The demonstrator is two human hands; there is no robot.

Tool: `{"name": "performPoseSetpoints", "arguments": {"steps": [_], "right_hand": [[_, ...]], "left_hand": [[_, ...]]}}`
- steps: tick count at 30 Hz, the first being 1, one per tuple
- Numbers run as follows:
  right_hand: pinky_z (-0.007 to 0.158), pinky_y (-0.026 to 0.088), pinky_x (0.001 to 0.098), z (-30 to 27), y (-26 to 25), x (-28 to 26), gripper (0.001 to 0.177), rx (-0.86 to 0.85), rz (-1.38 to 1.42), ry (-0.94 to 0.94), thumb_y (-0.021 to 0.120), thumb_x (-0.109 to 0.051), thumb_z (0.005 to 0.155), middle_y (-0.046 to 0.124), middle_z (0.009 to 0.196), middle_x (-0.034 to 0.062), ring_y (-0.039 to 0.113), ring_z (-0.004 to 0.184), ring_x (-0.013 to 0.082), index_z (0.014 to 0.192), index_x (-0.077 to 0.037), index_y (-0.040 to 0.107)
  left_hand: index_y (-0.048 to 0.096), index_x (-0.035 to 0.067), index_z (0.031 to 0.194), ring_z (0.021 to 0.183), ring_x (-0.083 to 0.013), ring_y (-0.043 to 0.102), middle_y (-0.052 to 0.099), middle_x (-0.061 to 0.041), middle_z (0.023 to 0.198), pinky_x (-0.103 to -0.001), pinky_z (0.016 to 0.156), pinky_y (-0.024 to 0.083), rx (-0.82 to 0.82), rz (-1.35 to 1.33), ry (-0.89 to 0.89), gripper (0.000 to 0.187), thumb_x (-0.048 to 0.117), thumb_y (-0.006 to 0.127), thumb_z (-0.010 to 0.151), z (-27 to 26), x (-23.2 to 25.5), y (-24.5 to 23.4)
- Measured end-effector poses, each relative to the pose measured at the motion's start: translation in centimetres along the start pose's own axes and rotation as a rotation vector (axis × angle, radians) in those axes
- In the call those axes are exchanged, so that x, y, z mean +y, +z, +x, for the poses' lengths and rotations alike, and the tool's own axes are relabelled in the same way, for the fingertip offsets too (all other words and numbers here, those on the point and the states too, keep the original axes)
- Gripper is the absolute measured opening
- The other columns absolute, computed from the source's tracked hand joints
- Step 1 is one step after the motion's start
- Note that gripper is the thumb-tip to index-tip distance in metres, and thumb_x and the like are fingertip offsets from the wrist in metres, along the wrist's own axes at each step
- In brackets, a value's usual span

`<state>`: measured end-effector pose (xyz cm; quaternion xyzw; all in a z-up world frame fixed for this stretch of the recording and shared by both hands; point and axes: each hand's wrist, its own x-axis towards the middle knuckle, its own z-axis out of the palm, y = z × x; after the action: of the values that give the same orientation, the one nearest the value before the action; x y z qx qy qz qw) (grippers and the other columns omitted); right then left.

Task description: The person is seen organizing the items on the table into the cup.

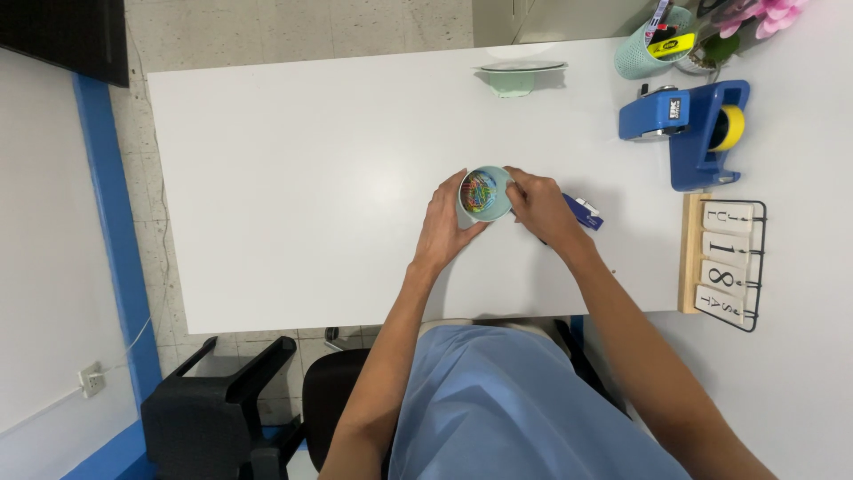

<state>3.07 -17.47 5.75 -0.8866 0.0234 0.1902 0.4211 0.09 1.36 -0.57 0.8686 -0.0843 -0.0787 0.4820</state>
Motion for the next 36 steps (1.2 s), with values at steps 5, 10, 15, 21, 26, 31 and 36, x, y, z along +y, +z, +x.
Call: {"name": "performPoseSetpoints", "arguments": {"steps": [5, 10, 15, 21, 26, 31, 36], "right_hand": [[0.055, 0.059, 0.0311, 1.1, 3.7, 4.1, 0.037, 0.003, 0.183, 0.027, 0.054, -0.012, 0.102, 0.072, 0.076, 0.0151, 0.068, 0.057, 0.0161, 0.134, 0.004, 0.060], [0.059, 0.056, 0.0326, -0.4, 3.6, 4.5, 0.037, -0.044, 0.178, 0.160, 0.058, -0.021, 0.102, 0.073, 0.082, 0.0111, 0.068, 0.061, 0.0178, 0.135, -0.004, 0.061], [0.070, 0.057, 0.0397, -2.4, 4.1, 16.9, 0.021, 0.396, -0.241, 0.164, 0.066, -0.027, 0.100, 0.076, 0.094, 0.0064, 0.073, 0.079, 0.0264, 0.108, -0.010, 0.075], [0.072, 0.056, 0.0434, -6.0, 2.2, 16.4, 0.039, 0.139, -0.321, 0.305, 0.075, -0.031, 0.086, 0.075, 0.081, 0.0072, 0.072, 0.078, 0.0284, 0.119, -0.012, 0.071], [0.074, 0.055, 0.0428, -5.5, 3.0, 17.4, 0.039, 0.347, -0.253, 0.287, 0.077, -0.028, 0.090, 0.068, 0.093, 0.0076, 0.068, 0.081, 0.0276, 0.122, -0.009, 0.068], [0.086, 0.050, 0.0473, -3.4, 1.9, 19.3, 0.048, 0.527, -0.561, 0.026, 0.086, -0.021, 0.069, 0.059, 0.115, 0.0130, 0.057, 0.104, 0.0367, 0.114, -0.010, 0.073], [0.097, 0.043, 0.0569, -2.4, 2.1, 23.7, 0.039, 0.322, -0.578, 0.226, 0.083, -0.020, 0.080, 0.059, 0.125, 0.0068, 0.057, 0.117, 0.0311, 0.117, -0.014, 0.074]], "left_hand": [[0.036, 0.000, 0.151, 0.130, -0.0395, 0.053, 0.051, -0.024, 0.144, -0.049, 0.109, 0.047, 0.009, -0.014, -0.026, 0.102, 0.030, 0.093, 0.072, -0.1, -0.8, 0.0], [0.040, 0.002, 0.148, 0.128, -0.0383, 0.058, 0.055, -0.024, 0.141, -0.047, 0.106, 0.051, -0.016, 0.014, -0.098, 0.099, 0.028, 0.094, 0.070, -0.8, -2.4, -0.1], [0.038, -0.001, 0.148, 0.127, -0.0370, 0.059, 0.056, -0.024, 0.140, -0.045, 0.107, 0.051, 0.000, 0.007, -0.184, 0.098, 0.026, 0.093, 0.071, -2.2, -4.2, 0.6], [0.031, 0.000, 0.149, 0.131, -0.0365, 0.055, 0.051, -0.024, 0.144, -0.044, 0.108, 0.049, -0.040, -0.035, -0.300, 0.102, 0.027, 0.092, 0.072, -3.3, -3.7, 2.1], [0.024, -0.001, 0.152, 0.135, -0.0376, 0.053, 0.045, -0.026, 0.149, -0.044, 0.110, 0.049, -0.036, -0.087, -0.308, 0.104, 0.026, 0.090, 0.076, -3.7, -3.7, 4.0], [0.021, -0.004, 0.153, 0.137, -0.0387, 0.051, 0.043, -0.028, 0.150, -0.045, 0.112, 0.048, -0.025, -0.117, -0.292, 0.106, 0.026, 0.090, 0.078, -3.8, -3.6, 5.5], [0.016, -0.005, 0.153, 0.141, -0.0399, 0.040, 0.033, -0.031, 0.153, -0.047, 0.115, 0.042, -0.002, -0.063, -0.236, 0.115, 0.028, 0.093, 0.074, -3.5, -2.8, 5.8]]}}
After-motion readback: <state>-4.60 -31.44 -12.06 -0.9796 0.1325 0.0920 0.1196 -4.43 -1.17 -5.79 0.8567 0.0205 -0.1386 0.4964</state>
